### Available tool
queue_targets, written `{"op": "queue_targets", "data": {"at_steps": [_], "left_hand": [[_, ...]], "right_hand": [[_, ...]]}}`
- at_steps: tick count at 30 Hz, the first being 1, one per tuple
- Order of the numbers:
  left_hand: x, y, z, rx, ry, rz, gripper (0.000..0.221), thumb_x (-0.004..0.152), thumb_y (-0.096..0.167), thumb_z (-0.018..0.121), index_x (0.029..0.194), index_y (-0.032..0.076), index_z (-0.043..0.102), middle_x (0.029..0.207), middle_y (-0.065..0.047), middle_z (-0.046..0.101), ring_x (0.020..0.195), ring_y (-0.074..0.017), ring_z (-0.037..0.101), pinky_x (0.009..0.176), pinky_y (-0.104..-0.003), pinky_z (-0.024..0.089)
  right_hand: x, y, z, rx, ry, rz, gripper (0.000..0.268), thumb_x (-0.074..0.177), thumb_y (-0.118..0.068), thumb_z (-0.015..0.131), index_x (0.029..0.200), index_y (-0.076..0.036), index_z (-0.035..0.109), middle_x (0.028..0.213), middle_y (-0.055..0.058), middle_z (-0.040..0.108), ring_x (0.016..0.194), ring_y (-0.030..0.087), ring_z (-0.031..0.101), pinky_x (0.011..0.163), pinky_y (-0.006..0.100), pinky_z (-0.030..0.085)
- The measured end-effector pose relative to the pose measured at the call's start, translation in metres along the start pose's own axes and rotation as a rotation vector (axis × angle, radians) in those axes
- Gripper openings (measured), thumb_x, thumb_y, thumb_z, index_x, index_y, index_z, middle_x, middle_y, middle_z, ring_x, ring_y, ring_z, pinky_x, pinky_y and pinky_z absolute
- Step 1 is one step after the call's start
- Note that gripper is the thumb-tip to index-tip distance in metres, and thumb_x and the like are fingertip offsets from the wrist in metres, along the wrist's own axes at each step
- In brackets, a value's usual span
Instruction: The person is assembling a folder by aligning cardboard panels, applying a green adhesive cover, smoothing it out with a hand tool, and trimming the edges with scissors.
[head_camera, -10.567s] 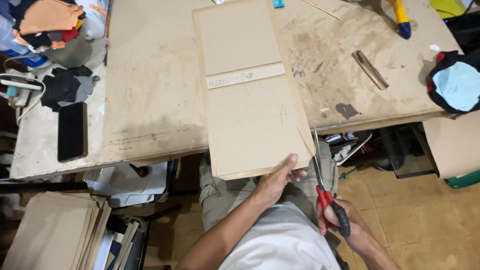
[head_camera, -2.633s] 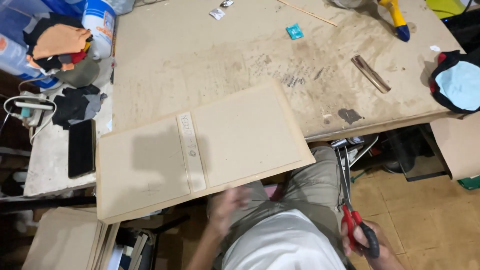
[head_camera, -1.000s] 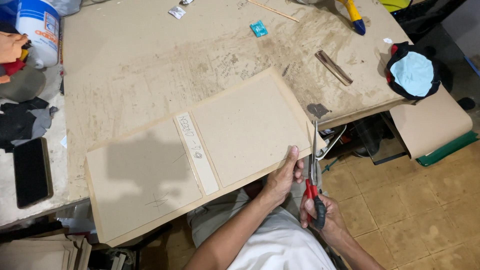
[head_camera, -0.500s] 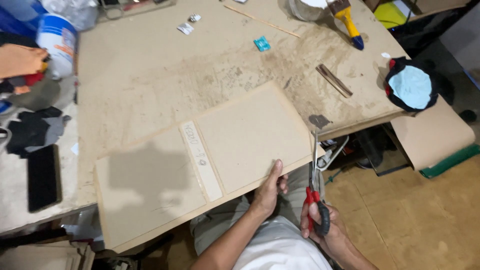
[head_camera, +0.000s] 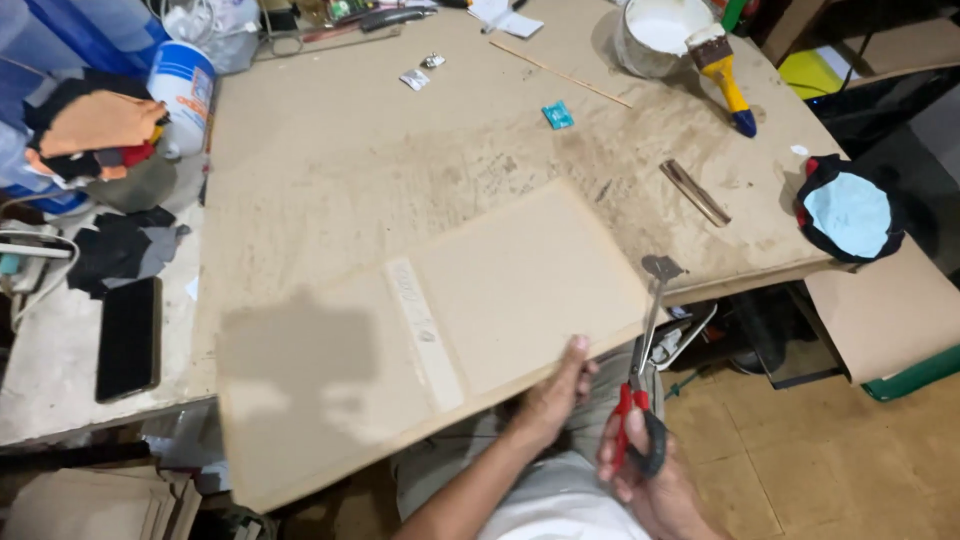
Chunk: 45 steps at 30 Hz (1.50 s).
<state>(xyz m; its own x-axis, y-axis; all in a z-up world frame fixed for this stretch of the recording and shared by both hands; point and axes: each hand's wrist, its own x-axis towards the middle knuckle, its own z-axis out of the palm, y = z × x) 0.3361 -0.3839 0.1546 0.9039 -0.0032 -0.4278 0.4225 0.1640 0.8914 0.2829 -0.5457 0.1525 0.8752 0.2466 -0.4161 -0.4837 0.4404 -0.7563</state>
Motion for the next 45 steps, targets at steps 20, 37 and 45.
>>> {"op": "queue_targets", "data": {"at_steps": [20, 37, 45], "left_hand": [[-0.03, 0.012, -0.066, -0.025, -0.124, -0.052, 0.041, 0.102, 0.053, 0.048, 0.094, 0.015, 0.06, 0.086, 0.001, 0.054, 0.072, -0.0085, 0.047, 0.07, -0.024, 0.047], [-0.04, 0.018, -0.07, 0.015, -0.152, -0.121, 0.041, 0.099, 0.058, 0.047, 0.096, 0.018, 0.056, 0.09, 0.003, 0.052, 0.075, -0.0085, 0.046, 0.077, -0.023, 0.045], [-0.065, 0.016, -0.062, 0.108, -0.203, -0.193, 0.041, 0.102, 0.056, 0.042, 0.092, 0.018, 0.055, 0.09, 0.004, 0.055, 0.076, -0.0081, 0.049, 0.085, -0.023, 0.046]], "right_hand": [[0.003, -0.027, -0.039, -0.375, -0.241, 0.063, 0.043, 0.089, -0.036, 0.07, 0.076, 0.005, 0.063, 0.05, 0.018, 0.062, 0.039, 0.023, 0.054, 0.037, 0.031, 0.024], [-0.005, -0.016, -0.051, -0.366, -0.218, 0.096, 0.038, 0.088, -0.029, 0.078, 0.068, -0.001, 0.061, 0.053, 0.015, 0.063, 0.038, 0.019, 0.056, 0.041, 0.03, 0.042], [0.007, -0.025, -0.023, -0.333, -0.27, -0.031, 0.045, 0.09, -0.039, 0.069, 0.077, 0.003, 0.064, 0.046, 0.019, 0.062, 0.037, 0.022, 0.05, 0.035, 0.031, 0.025]]}}
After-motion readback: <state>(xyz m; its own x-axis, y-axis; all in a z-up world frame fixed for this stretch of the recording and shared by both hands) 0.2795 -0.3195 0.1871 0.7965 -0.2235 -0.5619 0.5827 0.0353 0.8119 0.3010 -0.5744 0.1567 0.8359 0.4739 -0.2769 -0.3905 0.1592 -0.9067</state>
